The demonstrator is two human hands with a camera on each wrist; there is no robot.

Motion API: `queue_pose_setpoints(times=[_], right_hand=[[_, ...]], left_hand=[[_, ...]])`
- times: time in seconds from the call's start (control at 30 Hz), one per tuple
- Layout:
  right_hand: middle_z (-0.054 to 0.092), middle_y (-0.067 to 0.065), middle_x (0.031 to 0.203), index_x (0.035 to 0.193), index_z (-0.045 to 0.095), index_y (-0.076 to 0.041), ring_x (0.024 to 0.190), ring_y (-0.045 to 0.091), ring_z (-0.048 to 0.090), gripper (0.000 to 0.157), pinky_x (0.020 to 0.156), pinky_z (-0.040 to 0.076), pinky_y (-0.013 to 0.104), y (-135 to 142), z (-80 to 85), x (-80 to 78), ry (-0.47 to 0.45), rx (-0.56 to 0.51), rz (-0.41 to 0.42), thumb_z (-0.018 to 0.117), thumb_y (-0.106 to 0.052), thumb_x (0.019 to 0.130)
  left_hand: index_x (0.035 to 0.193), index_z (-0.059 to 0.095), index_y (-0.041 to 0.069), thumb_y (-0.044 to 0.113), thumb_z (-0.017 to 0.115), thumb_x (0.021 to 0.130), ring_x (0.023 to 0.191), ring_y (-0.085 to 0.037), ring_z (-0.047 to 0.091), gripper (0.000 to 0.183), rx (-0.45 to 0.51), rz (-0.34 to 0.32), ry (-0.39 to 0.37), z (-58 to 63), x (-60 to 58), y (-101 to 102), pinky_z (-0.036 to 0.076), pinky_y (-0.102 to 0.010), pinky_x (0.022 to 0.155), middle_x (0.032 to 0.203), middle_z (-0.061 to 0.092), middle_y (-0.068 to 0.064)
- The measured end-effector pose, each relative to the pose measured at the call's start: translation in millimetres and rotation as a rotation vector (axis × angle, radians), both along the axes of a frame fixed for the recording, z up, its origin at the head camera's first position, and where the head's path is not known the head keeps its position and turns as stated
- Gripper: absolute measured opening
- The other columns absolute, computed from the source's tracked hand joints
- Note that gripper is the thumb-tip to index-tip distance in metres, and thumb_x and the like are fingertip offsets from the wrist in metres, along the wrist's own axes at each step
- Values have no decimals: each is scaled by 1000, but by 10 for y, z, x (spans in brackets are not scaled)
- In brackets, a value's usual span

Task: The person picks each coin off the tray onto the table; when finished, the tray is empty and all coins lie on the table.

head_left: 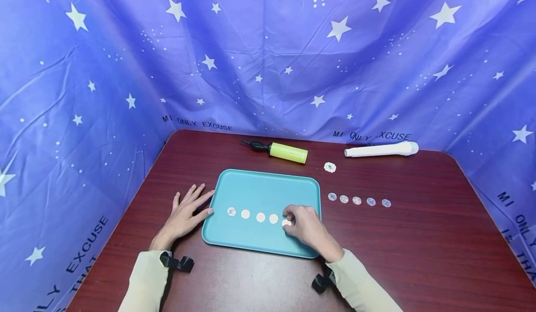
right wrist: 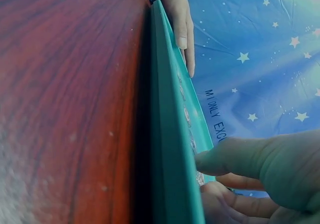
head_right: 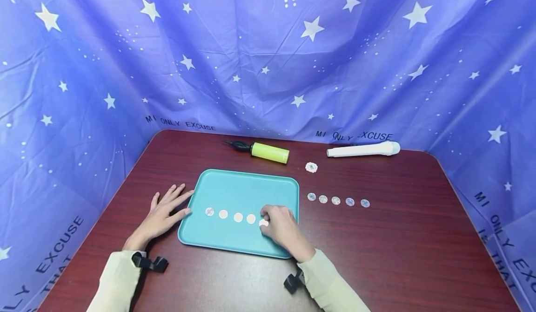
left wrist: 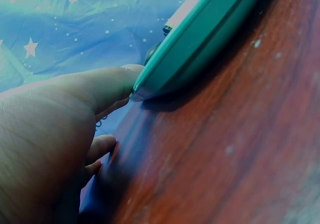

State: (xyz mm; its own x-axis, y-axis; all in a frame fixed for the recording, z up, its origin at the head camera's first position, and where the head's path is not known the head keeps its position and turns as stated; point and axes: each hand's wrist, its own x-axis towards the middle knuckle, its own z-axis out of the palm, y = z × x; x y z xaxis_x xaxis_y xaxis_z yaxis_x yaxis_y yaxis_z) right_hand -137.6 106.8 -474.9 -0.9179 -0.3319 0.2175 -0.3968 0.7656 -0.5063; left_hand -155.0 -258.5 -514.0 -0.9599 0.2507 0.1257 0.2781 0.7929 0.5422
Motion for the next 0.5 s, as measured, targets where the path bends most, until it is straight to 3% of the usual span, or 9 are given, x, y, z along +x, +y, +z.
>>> queue_pose_setpoints(times=[0.23,0.5], right_hand=[[61,-3,68,74,73,-11,66,4,52,10,62,44,19,24,-6,-1,-8,-21,27,78,-2,72],[65,-6,67,76,74,-12,64,0,52,8,61,44,16,56,24,-20,-104,-62,70,78,-5,79]], left_hand=[[149,51,26,43,64,95,154,-44,20,57,-8,2,-22,1,-2,-5,-2,-74,115,162,35,-17],[148,51,26,42,64,95,154,-44,20,57,-6,4,-22,21,0,5,-2,-74,115,162,35,-17]])
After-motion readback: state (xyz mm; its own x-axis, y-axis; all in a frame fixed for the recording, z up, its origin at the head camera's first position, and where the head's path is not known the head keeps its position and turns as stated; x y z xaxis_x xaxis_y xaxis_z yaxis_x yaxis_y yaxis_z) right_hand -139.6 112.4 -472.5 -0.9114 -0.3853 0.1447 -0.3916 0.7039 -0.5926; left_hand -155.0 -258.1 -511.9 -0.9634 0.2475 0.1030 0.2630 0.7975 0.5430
